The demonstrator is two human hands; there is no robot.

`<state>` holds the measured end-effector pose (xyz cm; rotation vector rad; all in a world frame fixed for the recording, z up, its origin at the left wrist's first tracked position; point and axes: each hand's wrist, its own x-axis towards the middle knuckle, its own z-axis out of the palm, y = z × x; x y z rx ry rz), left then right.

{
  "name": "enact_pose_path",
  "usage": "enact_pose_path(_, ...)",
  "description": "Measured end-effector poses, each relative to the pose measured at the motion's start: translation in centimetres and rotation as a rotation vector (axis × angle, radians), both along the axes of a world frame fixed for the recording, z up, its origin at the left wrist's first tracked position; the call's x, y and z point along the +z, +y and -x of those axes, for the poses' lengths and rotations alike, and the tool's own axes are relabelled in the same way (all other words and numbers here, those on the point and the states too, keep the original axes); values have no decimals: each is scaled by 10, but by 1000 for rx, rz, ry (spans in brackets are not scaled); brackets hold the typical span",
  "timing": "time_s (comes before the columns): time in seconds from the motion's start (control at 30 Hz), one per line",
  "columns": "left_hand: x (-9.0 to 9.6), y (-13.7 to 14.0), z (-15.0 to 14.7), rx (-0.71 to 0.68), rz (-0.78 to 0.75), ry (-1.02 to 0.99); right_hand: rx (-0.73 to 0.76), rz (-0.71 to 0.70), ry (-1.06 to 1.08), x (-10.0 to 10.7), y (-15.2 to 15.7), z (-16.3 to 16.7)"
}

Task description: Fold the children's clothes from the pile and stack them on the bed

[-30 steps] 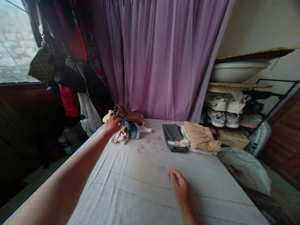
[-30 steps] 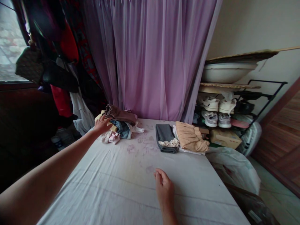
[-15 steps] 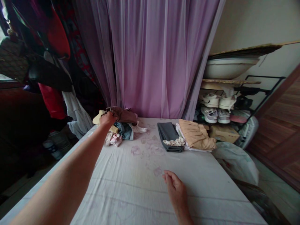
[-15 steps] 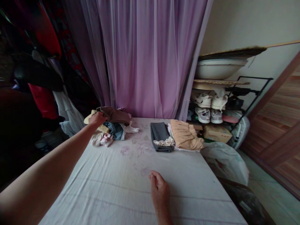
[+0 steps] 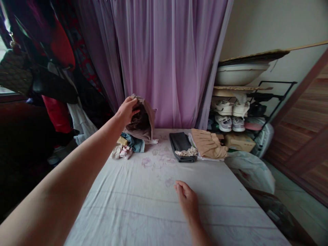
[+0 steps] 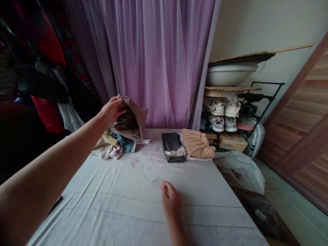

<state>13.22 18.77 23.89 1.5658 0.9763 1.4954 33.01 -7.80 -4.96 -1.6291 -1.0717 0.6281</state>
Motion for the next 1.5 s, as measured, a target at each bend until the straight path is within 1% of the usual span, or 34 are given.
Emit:
enact_pose_path(0.03, 9, -3, -2, -57, -3, -127, -1, -1, 4, 0, 0, 0)
enact_pose_path(0.1, 23, -11, -2, -90, 20, -254, -5, -6, 10, 0, 0, 1)
enact_pose_path(0.17, 32, -19, 0, -110, 46, -311, -16, -18, 17, 0, 1, 1)
enact_pose_path(0.23, 40, -29, 3, -156, 27, -345, -22, -31, 27, 0, 2, 1)
enact_pose_path(0.33, 58, -50, 4, -206, -105, -359, -29, -40, 48, -2, 2, 0)
enact_pose_path(0.47, 85, -91, -8, -220, -323, -299, -43, -47, 127, -2, 2, 0)
enact_pose_path(0.53, 87, -112, -21, -249, -383, -265, -66, -78, 234, -1, 1, 0)
enact_pose_path(0.57, 84, -121, -29, -280, -383, -241, -87, -103, 300, -1, 1, -1)
enact_pose_path(0.6, 77, -129, -37, -325, -359, -203, -110, -130, 371, 0, 1, -2)
enact_pose_path(0.63, 66, -135, -45, -382, -300, -142, -138, -161, 447, 0, 2, -4)
enact_pose_path(0.7, 33, -148, -62, -524, -153, -7, -195, -218, 618, 1, 2, -12)
enact_pose_path(0.77, -11, -161, -78, -725, 65, 167, -215, -274, 806, 3, -1, -27)
enact_pose_path(0.83, -60, -178, -92, -850, 236, 271, -201, -335, 960, 6, -7, -47)
enact_pose_path(0.9, -108, -197, -104, -971, 344, 340, -176, -372, 1019, 12, -17, -67)
enact_pose_path(0.93, -129, -207, -107, -1011, 380, 338, -169, -369, 1023, 15, -23, -76)
enact_pose_path(0.97, -146, -215, -109, -1052, 420, 318, -163, -359, 1013, 19, -28, -83)
enact_pose_path(1.0, -160, -221, -108, -1072, 437, 275, -152, -348, 994, 22, -32, -87)
enact_pose_path(1.03, -169, -225, -105, -1075, 456, 231, -133, -339, 970, 24, -36, -90)
enact_pose_path(1.1, -178, -223, -91, -1018, 496, 171, -73, -330, 911, 27, -40, -90)
enact_pose_path(1.17, -178, -208, -68, -904, 516, 171, -23, -299, 864, 26, -39, -87)
enact_pose_path(1.23, -176, -184, -40, -796, 480, 189, 14, -237, 845, 22, -37, -84)
enact_pose_path(1.27, -175, -171, -26, -684, 397, 284, 36, -209, 838, 20, -36, -83)
enact_pose_path(1.3, -176, -158, -12, -542, 295, 430, 62, -190, 830, 19, -35, -83)
enact_pose_path(1.37, -180, -138, 12, -313, 93, 767, 128, -174, 816, 18, -36, -82)
enact_pose_path(1.43, -185, -124, 30, -214, -78, 1024, 175, -176, 808, 20, -38, -82)
enact_pose_path(1.5, -192, -117, 42, -164, -159, 1225, 207, -189, 792, 24, -43, -82)
